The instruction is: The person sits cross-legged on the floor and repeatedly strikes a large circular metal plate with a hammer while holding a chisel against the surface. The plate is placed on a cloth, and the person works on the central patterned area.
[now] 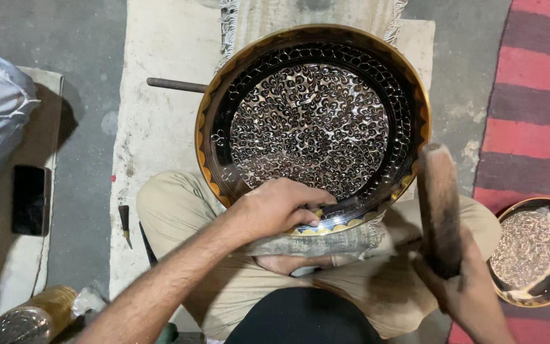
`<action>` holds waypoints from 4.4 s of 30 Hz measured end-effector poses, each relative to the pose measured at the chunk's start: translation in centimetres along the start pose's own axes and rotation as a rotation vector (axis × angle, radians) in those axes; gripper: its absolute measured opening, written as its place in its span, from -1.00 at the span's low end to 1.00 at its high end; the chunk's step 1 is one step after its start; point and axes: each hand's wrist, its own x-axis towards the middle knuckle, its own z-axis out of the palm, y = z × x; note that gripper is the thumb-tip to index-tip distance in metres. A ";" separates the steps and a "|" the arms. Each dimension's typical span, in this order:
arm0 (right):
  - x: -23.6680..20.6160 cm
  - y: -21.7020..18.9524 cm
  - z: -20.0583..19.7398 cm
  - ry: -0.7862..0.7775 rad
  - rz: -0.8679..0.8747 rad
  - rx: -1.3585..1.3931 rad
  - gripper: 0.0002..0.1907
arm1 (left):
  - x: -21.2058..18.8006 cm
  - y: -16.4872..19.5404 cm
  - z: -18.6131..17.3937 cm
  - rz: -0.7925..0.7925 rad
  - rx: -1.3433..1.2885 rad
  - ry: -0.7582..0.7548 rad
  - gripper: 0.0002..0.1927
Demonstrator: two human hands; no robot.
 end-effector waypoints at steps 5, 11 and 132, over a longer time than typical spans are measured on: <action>-5.6 5.1 4.5 0.115 -0.017 -0.200 -0.15 | 0.3 -0.5 -0.5 0.090 0.008 -0.093 -0.58; -9.1 8.5 9.1 0.259 0.243 -0.032 -0.13 | 0.7 -0.1 -1.3 0.088 0.065 -0.242 -0.60; -8.4 5.5 8.8 0.224 0.198 -0.225 -0.16 | 2.5 0.0 -1.0 0.198 0.145 -0.257 -0.58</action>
